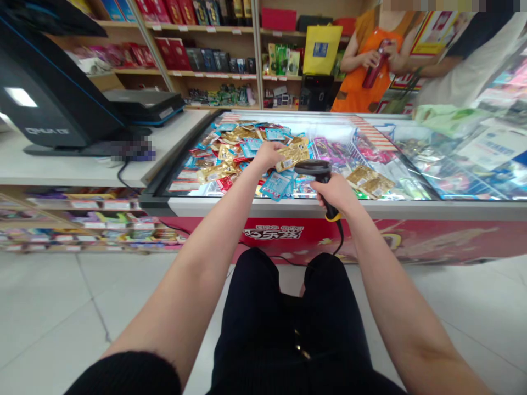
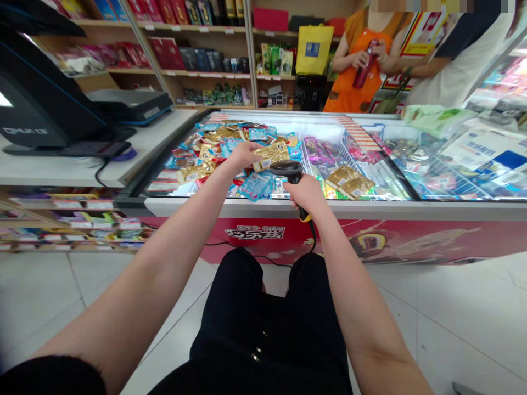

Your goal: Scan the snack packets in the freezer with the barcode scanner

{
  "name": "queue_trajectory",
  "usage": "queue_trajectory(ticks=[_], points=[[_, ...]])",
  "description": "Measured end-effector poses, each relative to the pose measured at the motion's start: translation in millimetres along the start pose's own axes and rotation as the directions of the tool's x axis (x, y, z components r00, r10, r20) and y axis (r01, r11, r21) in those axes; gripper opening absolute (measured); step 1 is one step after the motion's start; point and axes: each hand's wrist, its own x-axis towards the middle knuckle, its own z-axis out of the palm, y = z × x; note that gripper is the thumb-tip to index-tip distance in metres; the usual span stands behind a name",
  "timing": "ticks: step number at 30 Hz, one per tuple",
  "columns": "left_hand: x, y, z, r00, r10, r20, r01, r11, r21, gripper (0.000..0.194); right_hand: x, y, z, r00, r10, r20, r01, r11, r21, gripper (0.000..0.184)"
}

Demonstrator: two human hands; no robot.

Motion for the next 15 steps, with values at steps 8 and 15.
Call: queue_trajectory(ticks=[8,15], points=[[5,-12,-3.4,0.999,0.048,-0.015,-0.048,0.999,0.016,0.045,1,-3,4,1.000,0.019,0.007,-0.018,0.999,-0.026,0.012],[4,-5,-5.9,0.995,0.097,-0.020,-0.092,0.981,0.173,0.044,4,-2,6,1.000,-0.003,0.001,0.003,0.999,-0.045,0.011]])
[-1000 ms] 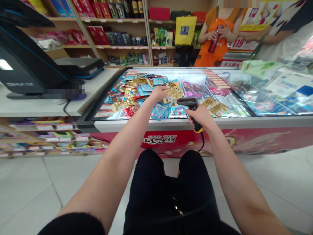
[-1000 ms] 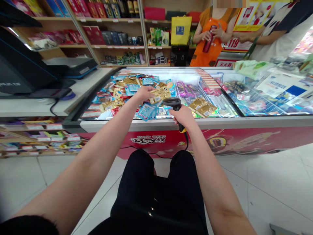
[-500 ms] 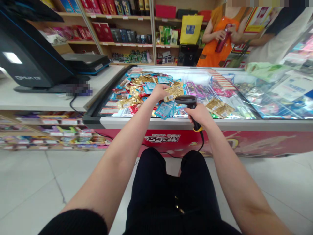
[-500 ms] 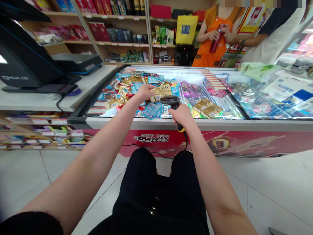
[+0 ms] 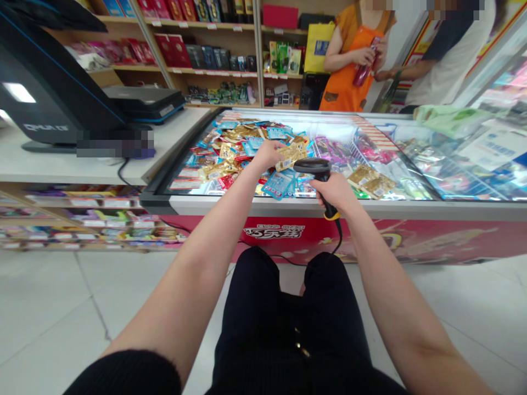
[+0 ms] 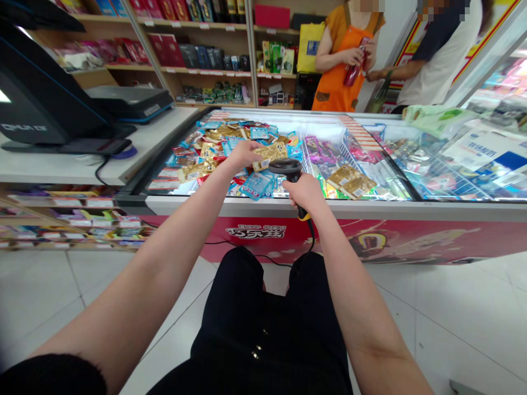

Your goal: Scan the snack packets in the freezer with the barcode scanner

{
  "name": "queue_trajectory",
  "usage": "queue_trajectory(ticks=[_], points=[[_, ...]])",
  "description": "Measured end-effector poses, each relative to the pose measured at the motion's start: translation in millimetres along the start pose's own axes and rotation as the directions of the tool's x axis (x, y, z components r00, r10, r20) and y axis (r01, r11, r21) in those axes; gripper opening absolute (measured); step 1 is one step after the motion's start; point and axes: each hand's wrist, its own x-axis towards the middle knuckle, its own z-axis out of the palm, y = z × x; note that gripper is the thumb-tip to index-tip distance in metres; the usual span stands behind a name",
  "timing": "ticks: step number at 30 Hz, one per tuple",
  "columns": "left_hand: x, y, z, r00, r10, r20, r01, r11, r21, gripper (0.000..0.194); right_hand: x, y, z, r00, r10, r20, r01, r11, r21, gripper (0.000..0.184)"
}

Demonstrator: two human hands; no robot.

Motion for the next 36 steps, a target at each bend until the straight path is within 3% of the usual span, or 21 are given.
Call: queue_trajectory(ticks=[5,10,14,18,22,29,36], points=[[-9,13,0.3,0.999,0.049,-0.018,-0.043,0.965,0.260,0.050,3,9,-2,1.000,0.000,-0.023,0.001,0.999,0.049,0.013],[-23,24,11.3,0.999,0.046,-0.012,-0.031,0.824,0.565,0.044,5,22,-9,0.999,0.021,-0.037,-0.018,0.996,0.091,0.013],[-34,36,23.8,0.999,0.024,-0.029,-0.001,0.784,0.621,0.041,7,34,-15,0.998,0.034,-0.052,-0.028,0.993,0.114,0.014],[-46,53,42.1,0.990,0.131,-0.053,-0.070,0.779,0.623,0.039,10,45,-22,0.995,0.076,-0.057,-0.066,0.986,0.152,0.014],[-46,68,66.5,0.982,0.188,0.024,-0.164,0.780,0.604,0.035,12,58,-34,0.992,0.091,-0.091,-0.076,0.984,0.162,0.015],[-15,93,124.9,0.972,0.179,0.152,-0.233,0.821,0.522,0.034,10,86,-75,0.961,0.202,-0.191,-0.155,0.960,0.235,0.017],[-5,125,190.3,0.962,0.136,0.236,-0.231,0.866,0.444,0.059,6,122,-112,0.933,0.250,-0.257,-0.180,0.947,0.267,0.020]])
